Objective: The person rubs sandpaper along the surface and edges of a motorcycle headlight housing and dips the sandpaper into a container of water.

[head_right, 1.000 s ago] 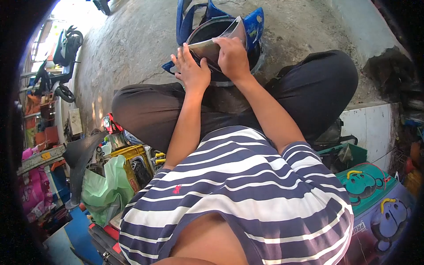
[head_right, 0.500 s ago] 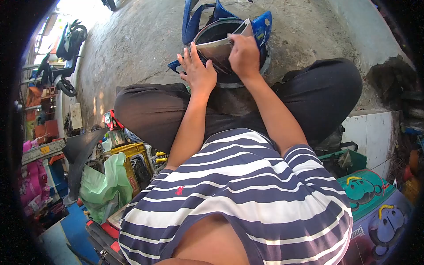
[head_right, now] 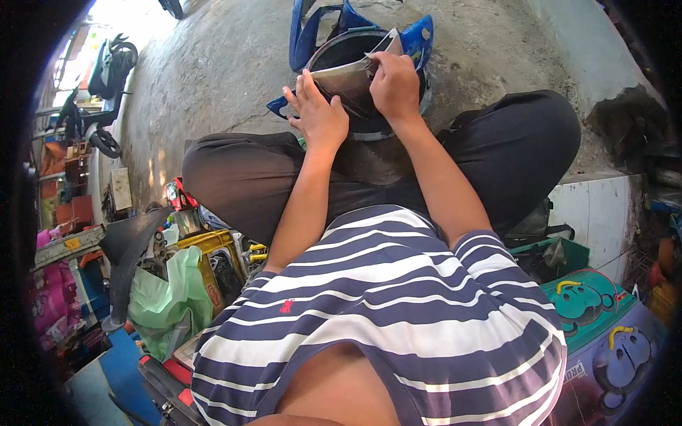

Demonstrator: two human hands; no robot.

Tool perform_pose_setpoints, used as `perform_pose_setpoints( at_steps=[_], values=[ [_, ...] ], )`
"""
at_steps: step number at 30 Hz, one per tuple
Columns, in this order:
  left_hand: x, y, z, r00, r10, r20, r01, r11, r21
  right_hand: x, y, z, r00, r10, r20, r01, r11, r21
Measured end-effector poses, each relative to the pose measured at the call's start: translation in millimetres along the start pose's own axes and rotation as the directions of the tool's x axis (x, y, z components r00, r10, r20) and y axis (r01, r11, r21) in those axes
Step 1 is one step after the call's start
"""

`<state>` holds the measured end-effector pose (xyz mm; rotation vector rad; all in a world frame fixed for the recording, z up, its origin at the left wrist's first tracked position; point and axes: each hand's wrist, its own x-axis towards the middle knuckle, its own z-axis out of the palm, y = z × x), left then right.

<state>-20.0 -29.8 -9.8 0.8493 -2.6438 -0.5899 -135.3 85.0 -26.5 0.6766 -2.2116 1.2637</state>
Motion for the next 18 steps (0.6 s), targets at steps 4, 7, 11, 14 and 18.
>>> perform_pose_setpoints(
  at_steps=[4,7,11,14,18],
  values=[
    [2.5,-1.0,0.2,1.0,-0.009,0.004,0.009,0.999,-0.039,-9.8,-15.4,5.2,0.985,-0.172,-0.014,0.172,0.975,0.139],
    [2.9,-4.3,0.9,1.0,-0.006,-0.008,0.005,0.999,-0.044,-5.1,-2.4,0.5,0.996,-0.086,0.021,0.085,0.996,0.04],
    [3.5,-4.0,-0.1,1.0,-0.021,-0.012,0.02,0.996,-0.091,-7.0,-3.4,4.7,0.993,-0.111,0.025,0.109,0.99,0.084],
    [2.2,-3.3,1.3,1.0,-0.013,-0.016,0.011,0.994,-0.109,-9.3,-8.9,3.8,0.986,-0.169,-0.01,0.169,0.979,0.112],
    [1.2,-1.9,-0.8,0.999,-0.009,-0.034,0.007,0.997,-0.073,-1.9,7.3,3.1,0.998,-0.057,-0.012,0.057,0.998,0.026]
  ],
)
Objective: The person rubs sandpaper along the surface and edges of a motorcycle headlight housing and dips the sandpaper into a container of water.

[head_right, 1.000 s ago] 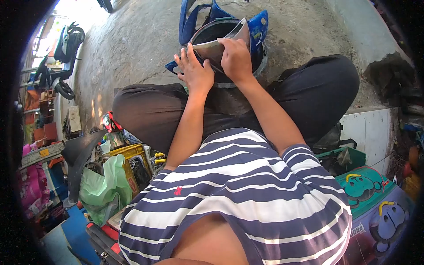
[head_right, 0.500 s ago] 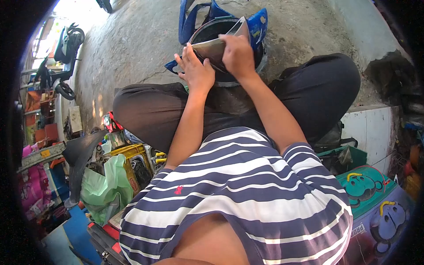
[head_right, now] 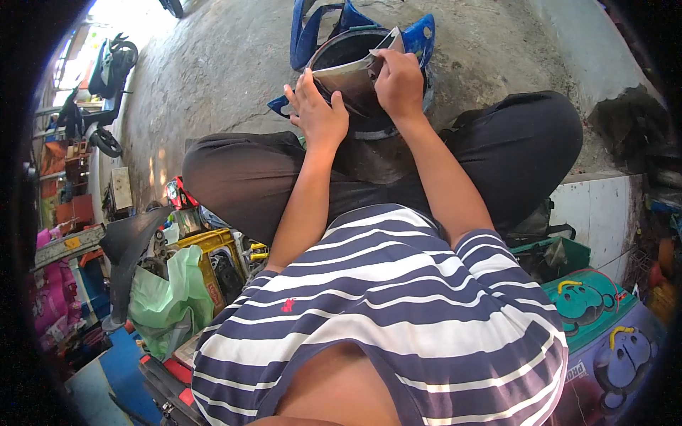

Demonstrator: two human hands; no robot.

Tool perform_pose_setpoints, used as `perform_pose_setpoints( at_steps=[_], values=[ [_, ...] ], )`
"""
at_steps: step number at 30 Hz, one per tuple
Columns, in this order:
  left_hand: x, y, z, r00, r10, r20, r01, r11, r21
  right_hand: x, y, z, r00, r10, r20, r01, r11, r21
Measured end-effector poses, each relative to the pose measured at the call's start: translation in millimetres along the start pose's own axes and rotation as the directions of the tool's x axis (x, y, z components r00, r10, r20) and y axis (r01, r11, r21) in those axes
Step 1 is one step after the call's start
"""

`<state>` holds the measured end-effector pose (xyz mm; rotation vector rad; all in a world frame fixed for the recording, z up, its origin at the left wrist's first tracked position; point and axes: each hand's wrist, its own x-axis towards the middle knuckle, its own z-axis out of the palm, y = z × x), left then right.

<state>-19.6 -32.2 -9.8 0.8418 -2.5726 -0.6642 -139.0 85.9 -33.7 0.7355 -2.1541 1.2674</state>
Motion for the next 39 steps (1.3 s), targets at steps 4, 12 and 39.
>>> perform_pose_setpoints(
  at_steps=[4,12,39],
  values=[
    [-0.2,-0.7,5.0,1.0,0.011,-0.02,-0.011,1.0,-0.007,-8.6,-15.1,1.1,0.997,-0.071,-0.012,0.072,0.993,0.097],
    [-6.8,1.6,7.7,1.0,-0.015,-0.006,0.015,1.0,0.01,-11.3,-15.4,-2.4,0.997,-0.068,0.038,0.064,0.994,0.094],
    [-0.5,-4.6,1.7,1.0,0.019,-0.02,-0.02,1.0,-0.021,-13.6,-16.1,1.4,0.993,-0.112,0.035,0.108,0.989,0.098]
  ],
)
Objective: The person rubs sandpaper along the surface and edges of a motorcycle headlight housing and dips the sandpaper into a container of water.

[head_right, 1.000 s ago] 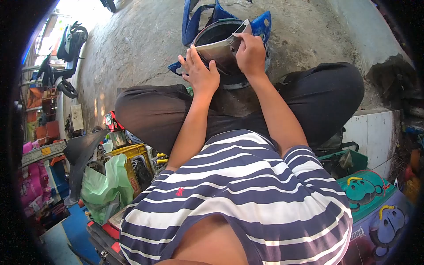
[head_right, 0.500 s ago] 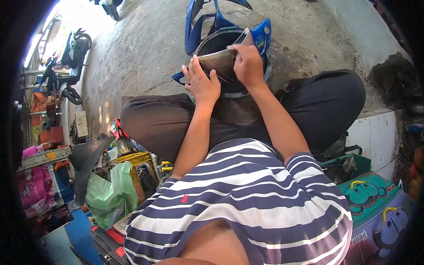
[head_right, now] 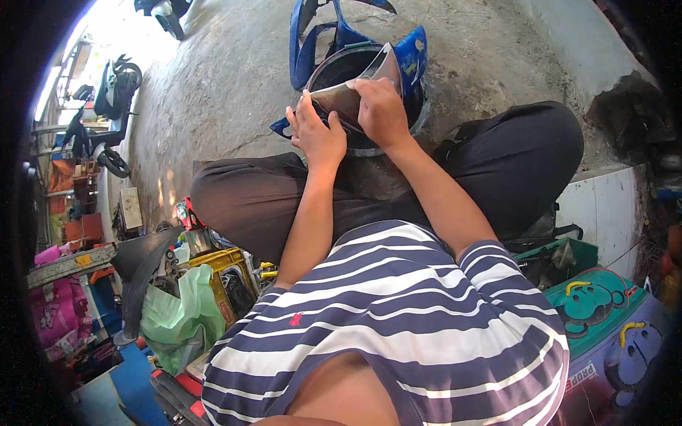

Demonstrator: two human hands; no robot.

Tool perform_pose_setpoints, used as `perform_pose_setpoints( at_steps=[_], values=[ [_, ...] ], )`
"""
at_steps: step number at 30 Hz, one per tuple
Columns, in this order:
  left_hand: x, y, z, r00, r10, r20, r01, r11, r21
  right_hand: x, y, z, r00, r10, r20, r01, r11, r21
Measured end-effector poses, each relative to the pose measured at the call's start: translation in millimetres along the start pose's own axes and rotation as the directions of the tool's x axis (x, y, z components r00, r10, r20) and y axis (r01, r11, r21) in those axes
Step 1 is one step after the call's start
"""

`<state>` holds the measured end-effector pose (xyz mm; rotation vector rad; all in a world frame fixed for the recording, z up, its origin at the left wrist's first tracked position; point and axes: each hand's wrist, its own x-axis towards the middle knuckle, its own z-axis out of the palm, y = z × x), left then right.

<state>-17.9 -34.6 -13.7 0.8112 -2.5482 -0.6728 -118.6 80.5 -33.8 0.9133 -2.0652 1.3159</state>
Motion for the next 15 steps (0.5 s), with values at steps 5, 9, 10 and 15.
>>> perform_pose_setpoints(
  at_steps=[5,9,10,15],
  values=[
    [0.1,-0.8,-1.4,1.0,0.012,-0.014,-0.012,1.0,-0.009,8.3,10.2,-2.2,0.996,0.048,-0.073,-0.049,0.999,-0.006],
    [0.7,-1.7,-0.3,1.0,0.007,-0.005,-0.007,1.0,-0.026,1.2,5.0,0.9,1.0,0.0,-0.026,-0.001,1.0,-0.029],
    [0.8,-1.9,-1.5,1.0,0.008,-0.004,-0.008,1.0,-0.023,4.9,13.9,-3.8,1.0,0.026,-0.017,-0.028,0.997,-0.07],
    [1.5,0.2,-3.2,1.0,-0.005,-0.002,0.005,1.0,-0.024,3.1,0.3,-0.7,1.0,0.01,-0.023,-0.011,1.0,-0.016]
  ],
)
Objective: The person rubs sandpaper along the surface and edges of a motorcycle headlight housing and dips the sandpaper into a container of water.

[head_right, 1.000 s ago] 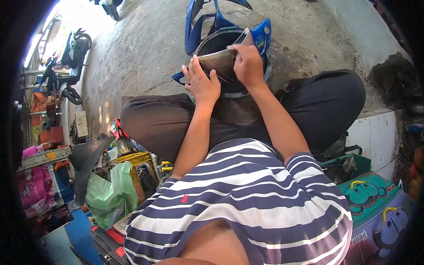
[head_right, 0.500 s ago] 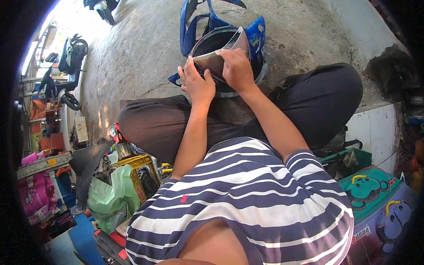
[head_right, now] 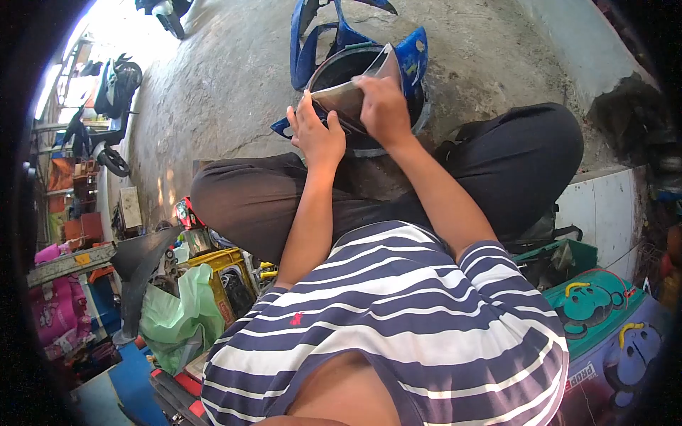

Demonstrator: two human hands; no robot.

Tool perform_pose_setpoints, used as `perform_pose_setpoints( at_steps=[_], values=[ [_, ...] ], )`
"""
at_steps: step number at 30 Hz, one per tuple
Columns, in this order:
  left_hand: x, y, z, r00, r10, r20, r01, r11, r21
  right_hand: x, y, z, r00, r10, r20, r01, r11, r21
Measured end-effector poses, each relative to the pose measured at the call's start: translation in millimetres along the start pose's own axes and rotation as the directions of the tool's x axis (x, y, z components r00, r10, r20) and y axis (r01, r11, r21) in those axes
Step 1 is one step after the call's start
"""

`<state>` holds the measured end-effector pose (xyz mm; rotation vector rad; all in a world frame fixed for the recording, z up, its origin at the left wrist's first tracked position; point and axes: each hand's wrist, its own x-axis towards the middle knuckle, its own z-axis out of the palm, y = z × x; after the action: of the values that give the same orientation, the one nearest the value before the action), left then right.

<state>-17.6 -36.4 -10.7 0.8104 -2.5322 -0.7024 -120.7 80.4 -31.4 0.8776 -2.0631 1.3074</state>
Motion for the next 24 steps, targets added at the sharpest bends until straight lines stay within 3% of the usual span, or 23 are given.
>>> perform_pose_setpoints(
  at_steps=[1,4,9,13,14,18,23,24],
  values=[
    [0.4,-0.5,-0.1,1.0,0.001,0.001,-0.001,1.0,-0.002,-2.2,-2.8,2.6,0.998,-0.056,-0.024,0.058,0.997,0.051],
    [-1.3,-0.4,0.0,1.0,0.008,-0.003,-0.008,1.0,0.019,3.2,16.3,-3.7,1.0,0.017,-0.024,-0.018,0.999,-0.036],
    [-1.7,-0.7,2.3,1.0,0.022,-0.019,-0.022,1.0,0.011,-5.3,8.9,3.5,0.998,0.012,-0.059,-0.011,1.0,0.019],
    [-3.1,0.2,-1.4,1.0,0.009,-0.007,-0.009,1.0,0.02,2.0,22.8,-4.4,0.996,0.046,-0.074,-0.052,0.996,-0.078],
    [-2.7,0.9,-2.5,1.0,0.009,-0.001,-0.009,1.0,0.019,2.5,26.5,-6.4,0.988,0.145,-0.055,-0.15,0.982,-0.11],
    [-0.4,1.4,2.1,1.0,0.004,-0.004,-0.004,1.0,0.017,-7.7,2.9,5.2,0.997,-0.064,-0.036,0.065,0.997,0.035],
    [-2.8,-1.8,1.1,0.999,0.031,-0.021,-0.03,0.998,0.046,2.7,23.1,-3.7,0.994,0.101,-0.049,-0.105,0.99,-0.09],
    [-1.5,-2.0,0.7,0.999,0.023,-0.023,-0.022,0.999,0.04,1.7,18.3,-1.1,0.997,0.063,-0.041,-0.065,0.997,-0.05]
  ],
)
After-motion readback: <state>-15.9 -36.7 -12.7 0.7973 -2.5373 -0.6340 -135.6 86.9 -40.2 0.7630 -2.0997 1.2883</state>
